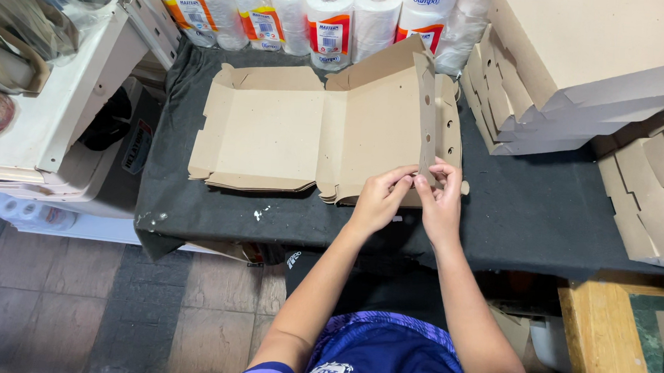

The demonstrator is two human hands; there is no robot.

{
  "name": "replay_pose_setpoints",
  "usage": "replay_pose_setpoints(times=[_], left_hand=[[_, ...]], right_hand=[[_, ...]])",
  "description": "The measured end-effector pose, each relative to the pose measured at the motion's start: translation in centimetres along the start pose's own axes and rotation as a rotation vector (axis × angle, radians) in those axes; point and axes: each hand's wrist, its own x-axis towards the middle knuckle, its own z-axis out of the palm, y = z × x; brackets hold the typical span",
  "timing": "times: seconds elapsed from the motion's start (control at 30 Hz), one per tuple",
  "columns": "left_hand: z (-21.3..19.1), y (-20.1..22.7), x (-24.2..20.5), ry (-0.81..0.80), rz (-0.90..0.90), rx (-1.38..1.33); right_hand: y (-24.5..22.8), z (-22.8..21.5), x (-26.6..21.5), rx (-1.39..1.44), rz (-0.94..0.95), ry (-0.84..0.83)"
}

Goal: The person assembles flat cardboard boxes by folding the sides and tucking the flaps into slots to form a rectangular shape. They repeat this process for several boxes, stacking the finished ones on the table.

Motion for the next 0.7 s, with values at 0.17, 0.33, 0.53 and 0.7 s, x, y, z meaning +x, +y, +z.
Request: replay_pose_setpoints(times=[0.17,0.33,0.53,0.7], left_hand=[[-0.3,1.2,-0.2,-0.008,0.059,0.032],[-0.1,2.5,-1.3,0.04,0.141,0.093],[0.4,-1.1,-0.4,0.323,0.411,0.409],[-1.7,-1.1,2.3,0.455,0.531,0.534]], right_hand=[[0.0,0.1,0.0,0.037,-0.002,-0.013],[-1.2,0.7,-0.4,0.06,0.005,-0.046],[-1.3,1.0,-0.4,0.26,0.029,-0.132],[-3.7,1.6,-0.6,0.522,0.081,-0.253]])
